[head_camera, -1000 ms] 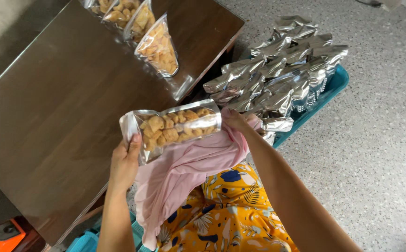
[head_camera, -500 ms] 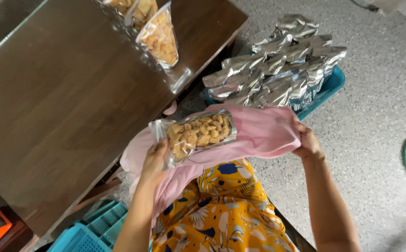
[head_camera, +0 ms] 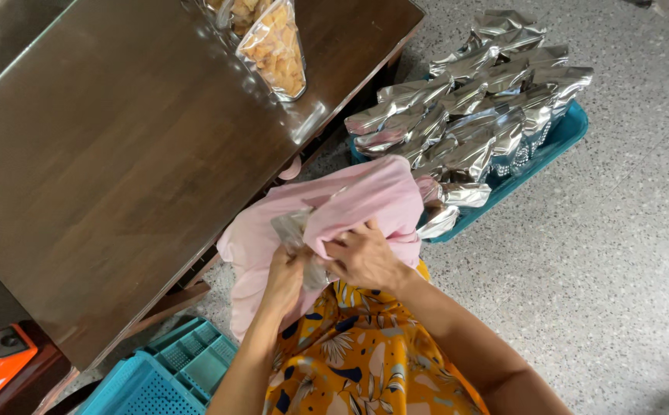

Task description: The person sits on the floor and repeatedly picks up silver foil snack bags from a blue basket. They wipe the exterior of each bag with a pink cloth and then place the cleaned bag onto a wooden table.

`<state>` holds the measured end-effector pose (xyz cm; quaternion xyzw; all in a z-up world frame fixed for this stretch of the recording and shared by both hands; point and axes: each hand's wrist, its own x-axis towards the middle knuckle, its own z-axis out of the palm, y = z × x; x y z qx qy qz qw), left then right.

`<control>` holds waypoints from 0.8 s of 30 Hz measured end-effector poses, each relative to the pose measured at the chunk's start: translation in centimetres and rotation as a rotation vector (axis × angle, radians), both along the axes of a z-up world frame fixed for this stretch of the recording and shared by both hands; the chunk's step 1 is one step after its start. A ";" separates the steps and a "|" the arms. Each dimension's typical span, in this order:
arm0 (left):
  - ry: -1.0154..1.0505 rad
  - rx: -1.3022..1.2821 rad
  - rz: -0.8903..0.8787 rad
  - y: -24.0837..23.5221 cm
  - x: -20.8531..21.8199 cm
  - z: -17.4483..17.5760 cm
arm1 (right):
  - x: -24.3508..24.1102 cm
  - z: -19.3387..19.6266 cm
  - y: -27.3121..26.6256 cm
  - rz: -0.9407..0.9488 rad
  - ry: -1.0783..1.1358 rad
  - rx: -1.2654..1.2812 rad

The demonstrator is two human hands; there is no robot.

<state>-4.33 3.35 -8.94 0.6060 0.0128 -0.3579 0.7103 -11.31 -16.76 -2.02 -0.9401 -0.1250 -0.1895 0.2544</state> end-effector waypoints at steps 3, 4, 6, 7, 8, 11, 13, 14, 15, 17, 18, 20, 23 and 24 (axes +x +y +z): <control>0.001 0.049 0.049 0.2 -0.4 -1.0 | 3.1 -0.2 0.6 0.003 -0.005 -0.040; 0.025 0.066 0.077 0.0 -0.4 -1.2 | 3.8 -0.7 0.6 -0.016 -0.030 -0.063; 0.095 0.031 0.084 -0.2 -0.1 -1.1 | 5.2 -2.3 -0.5 -0.070 -0.034 -0.080; 0.135 0.019 0.089 -0.1 -0.3 -0.9 | 6.1 -3.4 -1.0 -0.101 -0.010 -0.068; 0.168 0.023 0.124 -0.1 -0.6 -0.5 | 6.4 -4.4 -1.6 -0.132 0.013 -0.056; 0.233 0.048 0.194 -1.1 0.0 0.8 | 6.6 -7.0 -5.2 -0.211 0.174 -0.027; 0.269 0.106 0.194 -1.0 0.3 1.7 | 5.4 -8.3 -8.3 -0.144 0.136 -0.293; 0.201 0.137 0.165 -1.0 0.4 2.0 | 4.9 -8.8 -9.4 -0.115 0.128 -0.393; 0.131 0.166 0.135 -1.0 0.5 2.4 | 4.0 -9.0 -10.6 -0.206 0.376 -0.056; 0.004 0.302 0.031 -0.8 1.0 3.5 | 1.4 -8.4 -12.8 -0.542 0.504 1.483; -0.054 0.408 -0.045 -0.5 1.4 4.3 | -0.1 -7.6 -13.7 -0.543 0.314 1.849; -0.387 0.540 -0.203 0.3 2.2 6.0 | -3.9 -5.7 -15.1 -0.466 0.097 2.061; -1.201 0.491 -0.394 1.0 4.4 7.7 | -8.1 -5.0 -15.5 -0.345 -0.092 2.234; -1.452 0.408 -0.413 0.8 5.2 7.9 | -9.3 -5.1 -15.5 -0.299 -0.144 2.293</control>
